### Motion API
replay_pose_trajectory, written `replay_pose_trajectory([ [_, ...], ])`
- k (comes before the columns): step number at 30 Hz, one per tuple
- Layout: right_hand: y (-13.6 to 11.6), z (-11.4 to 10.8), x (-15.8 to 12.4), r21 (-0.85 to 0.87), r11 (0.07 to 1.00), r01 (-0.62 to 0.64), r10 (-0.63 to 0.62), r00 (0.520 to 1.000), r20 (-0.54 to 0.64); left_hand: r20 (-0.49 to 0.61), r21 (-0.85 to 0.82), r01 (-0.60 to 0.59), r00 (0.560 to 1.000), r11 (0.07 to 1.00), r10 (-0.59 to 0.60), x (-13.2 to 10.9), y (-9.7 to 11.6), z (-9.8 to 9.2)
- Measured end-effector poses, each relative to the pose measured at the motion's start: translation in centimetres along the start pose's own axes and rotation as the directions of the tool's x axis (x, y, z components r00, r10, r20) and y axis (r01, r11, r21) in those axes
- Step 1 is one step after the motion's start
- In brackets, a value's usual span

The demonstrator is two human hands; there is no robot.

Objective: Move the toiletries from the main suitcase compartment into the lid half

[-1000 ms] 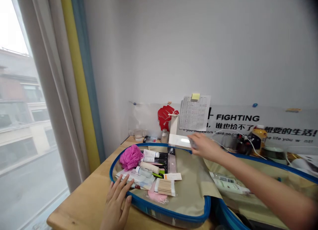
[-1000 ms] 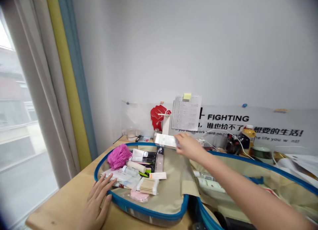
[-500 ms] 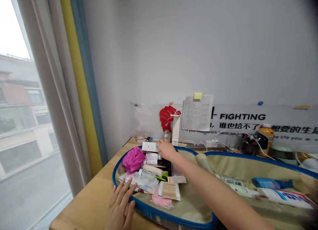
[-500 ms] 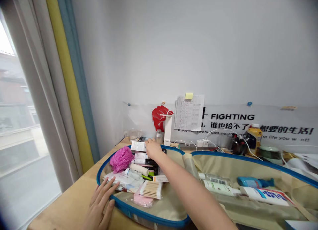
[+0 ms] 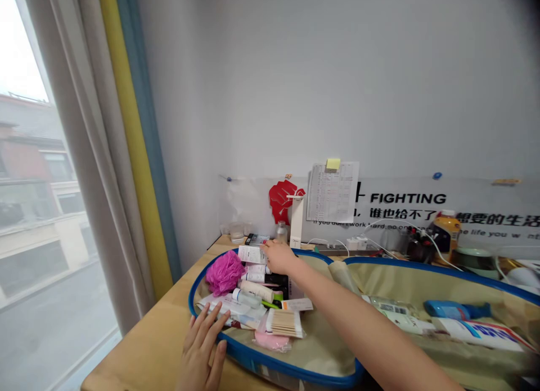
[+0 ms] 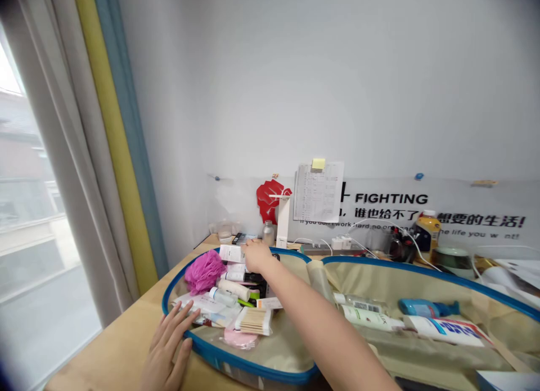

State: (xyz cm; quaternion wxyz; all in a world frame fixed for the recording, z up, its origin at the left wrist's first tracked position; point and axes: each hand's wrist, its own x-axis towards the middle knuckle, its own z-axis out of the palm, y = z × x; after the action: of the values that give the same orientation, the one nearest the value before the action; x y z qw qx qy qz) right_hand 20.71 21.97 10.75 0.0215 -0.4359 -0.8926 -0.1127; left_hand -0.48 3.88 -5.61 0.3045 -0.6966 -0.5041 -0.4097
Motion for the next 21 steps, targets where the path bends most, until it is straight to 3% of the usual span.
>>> replay_pose_trajectory([
  [8,-0.1,0.9,-0.1,-0.025,0.999,0.020,-0.020,1.000,-0.008,0.032,-0.026,0.061,0.998,0.998,-0.060,-0.8,-0.4,0.5],
  [16,-0.1,1.4,-0.1,0.078,0.996,0.050,-0.049,0.999,-0.017,0.055,-0.007,0.082,0.995,0.997,-0.081,-1.1,-0.5,0.7],
  [19,1.4,0.2,-0.8,0.154,0.987,0.039,-0.034,0.999,-0.034,0.044,-0.008,0.067,0.997,0.998,-0.067,-0.7,-0.3,0.3],
  [21,4.0,-1.4,-1.9,0.213,0.977,0.003,0.007,0.999,-0.046,0.031,-0.012,0.055,0.998,0.998,-0.055,-0.5,-0.2,0.1],
])
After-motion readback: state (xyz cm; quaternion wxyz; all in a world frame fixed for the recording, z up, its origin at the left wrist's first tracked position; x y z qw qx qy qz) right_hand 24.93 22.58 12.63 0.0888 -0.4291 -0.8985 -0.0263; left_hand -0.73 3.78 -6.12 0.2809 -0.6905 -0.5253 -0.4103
